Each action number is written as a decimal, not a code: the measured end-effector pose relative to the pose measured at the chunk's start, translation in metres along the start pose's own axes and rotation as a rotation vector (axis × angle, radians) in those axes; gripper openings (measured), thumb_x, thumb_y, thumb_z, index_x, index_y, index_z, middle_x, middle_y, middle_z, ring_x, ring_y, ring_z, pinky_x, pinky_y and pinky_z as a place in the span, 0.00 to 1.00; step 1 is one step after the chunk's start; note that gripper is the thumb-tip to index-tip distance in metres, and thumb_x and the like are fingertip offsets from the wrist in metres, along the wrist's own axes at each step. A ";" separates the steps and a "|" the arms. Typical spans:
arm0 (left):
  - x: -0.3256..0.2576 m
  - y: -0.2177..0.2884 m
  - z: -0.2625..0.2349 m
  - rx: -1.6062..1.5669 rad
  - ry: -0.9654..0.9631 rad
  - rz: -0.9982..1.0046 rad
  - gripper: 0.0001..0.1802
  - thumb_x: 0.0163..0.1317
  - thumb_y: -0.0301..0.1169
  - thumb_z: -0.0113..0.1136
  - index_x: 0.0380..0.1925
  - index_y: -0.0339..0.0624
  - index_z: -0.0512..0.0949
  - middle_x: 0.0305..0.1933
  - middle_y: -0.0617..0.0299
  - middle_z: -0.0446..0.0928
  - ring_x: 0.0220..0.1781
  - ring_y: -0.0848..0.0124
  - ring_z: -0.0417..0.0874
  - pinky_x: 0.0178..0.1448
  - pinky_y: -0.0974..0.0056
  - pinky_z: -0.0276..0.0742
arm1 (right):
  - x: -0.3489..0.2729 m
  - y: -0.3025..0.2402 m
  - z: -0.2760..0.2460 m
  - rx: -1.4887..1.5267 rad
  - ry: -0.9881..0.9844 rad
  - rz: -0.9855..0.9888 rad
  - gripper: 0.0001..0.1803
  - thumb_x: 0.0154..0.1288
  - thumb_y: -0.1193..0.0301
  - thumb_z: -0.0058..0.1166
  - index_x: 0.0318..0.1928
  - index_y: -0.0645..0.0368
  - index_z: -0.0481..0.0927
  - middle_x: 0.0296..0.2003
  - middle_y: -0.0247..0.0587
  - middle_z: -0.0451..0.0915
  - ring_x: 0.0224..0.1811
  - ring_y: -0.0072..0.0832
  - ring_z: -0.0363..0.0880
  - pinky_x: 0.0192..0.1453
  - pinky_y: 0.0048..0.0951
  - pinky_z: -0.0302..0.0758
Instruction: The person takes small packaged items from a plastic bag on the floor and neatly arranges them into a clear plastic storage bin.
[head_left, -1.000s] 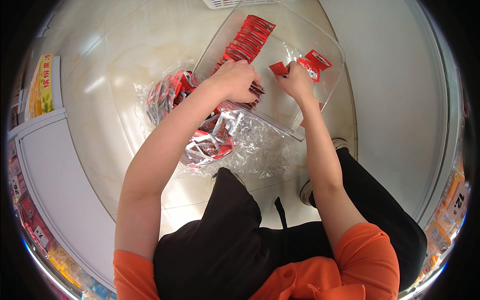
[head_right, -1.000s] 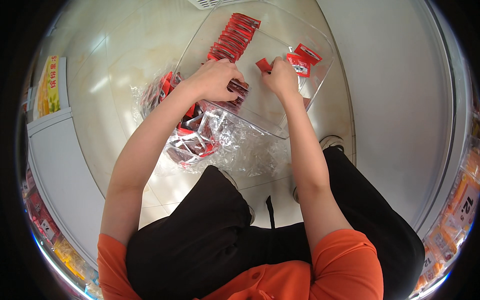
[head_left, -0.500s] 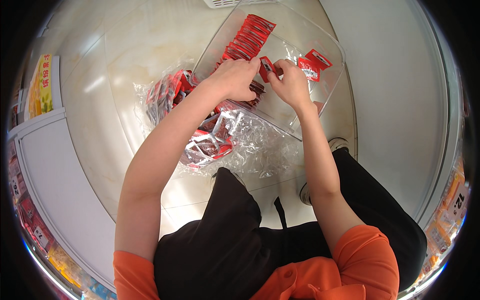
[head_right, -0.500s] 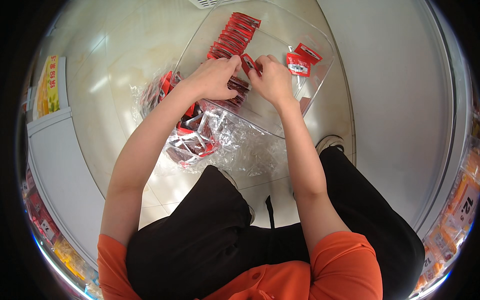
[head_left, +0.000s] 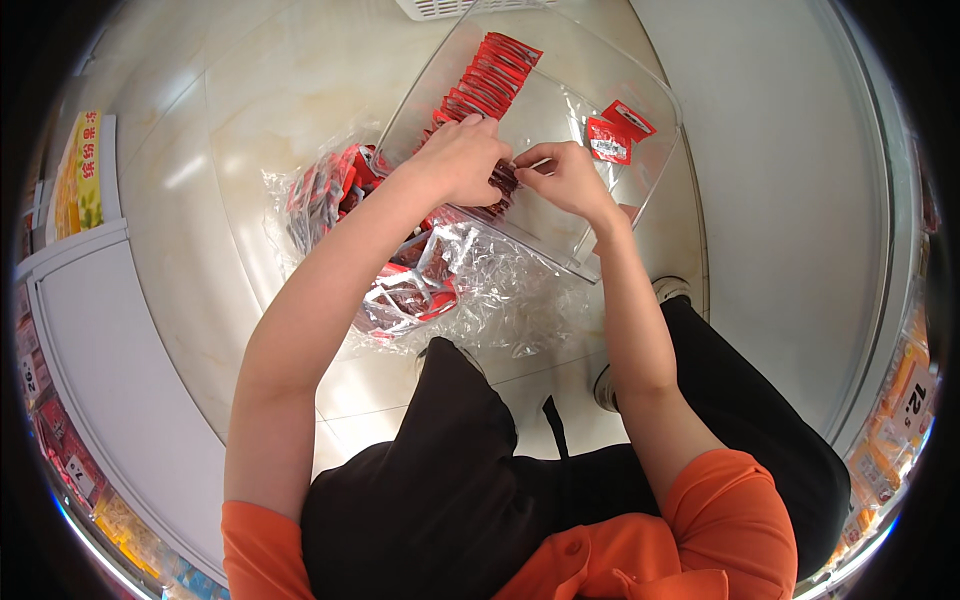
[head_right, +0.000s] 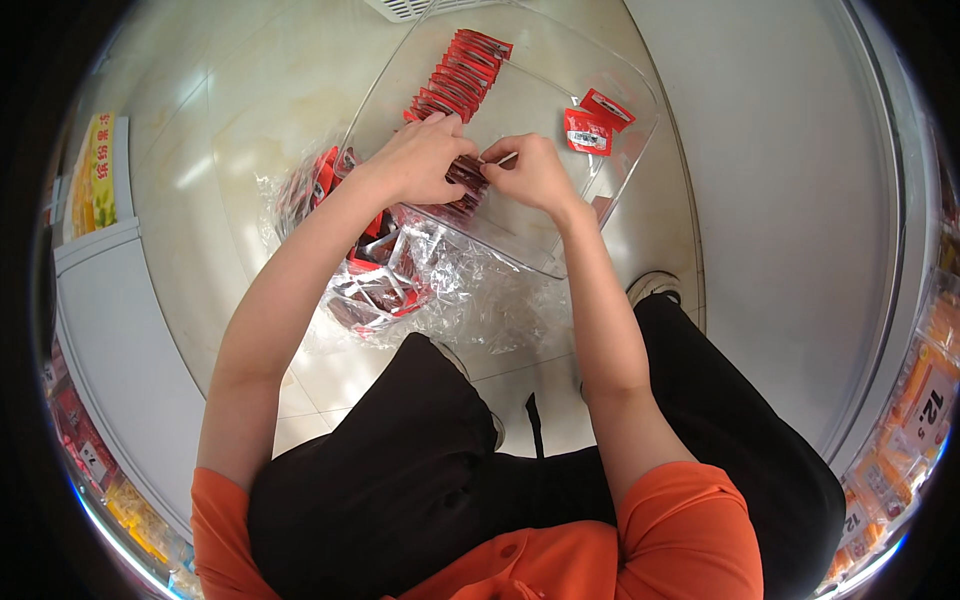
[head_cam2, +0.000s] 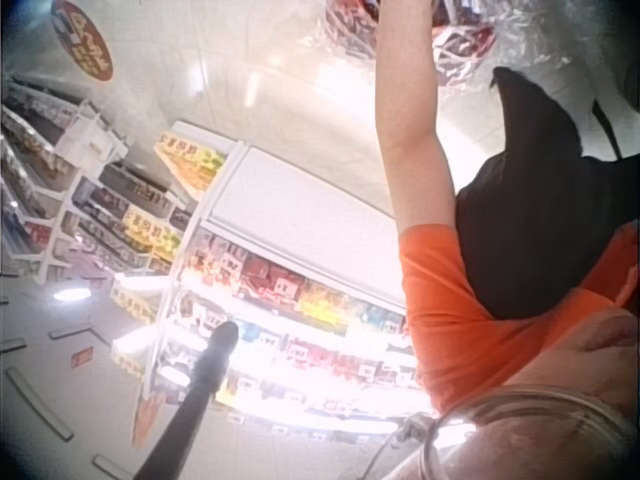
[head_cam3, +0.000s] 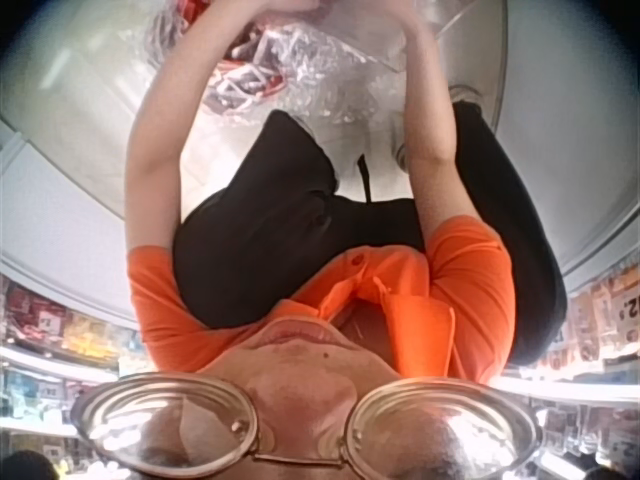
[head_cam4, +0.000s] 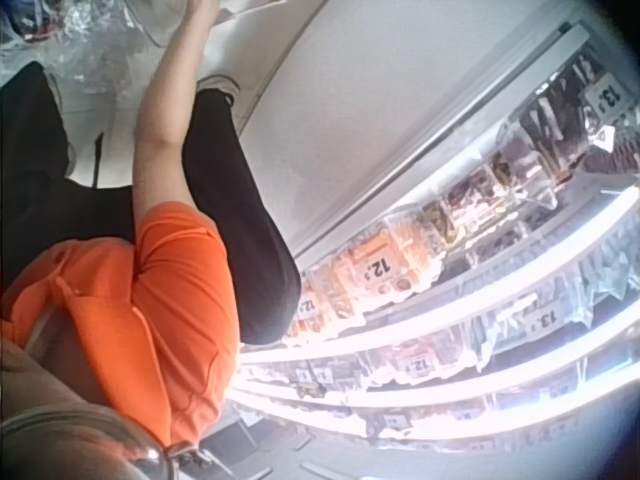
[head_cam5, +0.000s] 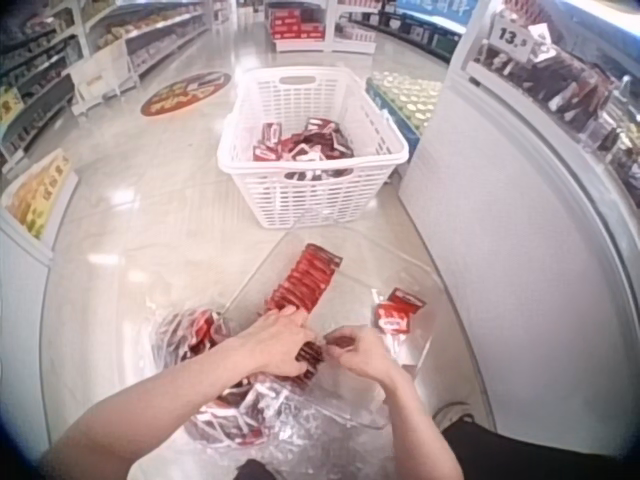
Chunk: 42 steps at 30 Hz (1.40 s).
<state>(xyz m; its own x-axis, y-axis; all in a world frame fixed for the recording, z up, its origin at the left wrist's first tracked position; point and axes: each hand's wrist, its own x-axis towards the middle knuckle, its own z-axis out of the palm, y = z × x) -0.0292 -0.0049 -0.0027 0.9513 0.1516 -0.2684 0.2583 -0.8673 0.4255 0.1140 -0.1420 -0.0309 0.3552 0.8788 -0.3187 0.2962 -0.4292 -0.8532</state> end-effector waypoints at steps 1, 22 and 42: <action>0.000 -0.001 0.001 -0.007 0.017 0.009 0.24 0.45 0.37 0.68 0.46 0.46 0.80 0.46 0.56 0.74 0.55 0.57 0.73 0.58 0.54 0.72 | 0.001 0.005 -0.005 0.026 -0.016 -0.024 0.15 0.51 0.72 0.61 0.40 0.66 0.84 0.32 0.50 0.85 0.34 0.34 0.84 0.42 0.32 0.78; 0.004 -0.001 -0.004 -0.034 -0.114 -0.017 0.21 0.47 0.40 0.65 0.41 0.42 0.82 0.44 0.57 0.81 0.50 0.58 0.80 0.55 0.55 0.75 | 0.026 0.008 -0.050 -0.829 0.057 0.277 0.18 0.52 0.74 0.60 0.46 0.59 0.79 0.41 0.50 0.80 0.45 0.42 0.80 0.49 0.38 0.77; 0.000 -0.003 0.005 0.068 0.142 0.080 0.24 0.44 0.38 0.66 0.45 0.44 0.79 0.66 0.55 0.66 0.72 0.59 0.61 0.73 0.45 0.54 | 0.001 0.016 0.010 0.016 0.194 0.058 0.06 0.53 0.76 0.63 0.32 0.64 0.85 0.24 0.43 0.83 0.26 0.24 0.81 0.32 0.26 0.76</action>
<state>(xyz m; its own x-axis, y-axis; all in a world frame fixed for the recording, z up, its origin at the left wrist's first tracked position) -0.0308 -0.0047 -0.0081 0.9838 0.1422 -0.1088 0.1733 -0.9088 0.3796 0.1101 -0.1455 -0.0495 0.5363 0.7951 -0.2834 0.2568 -0.4735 -0.8425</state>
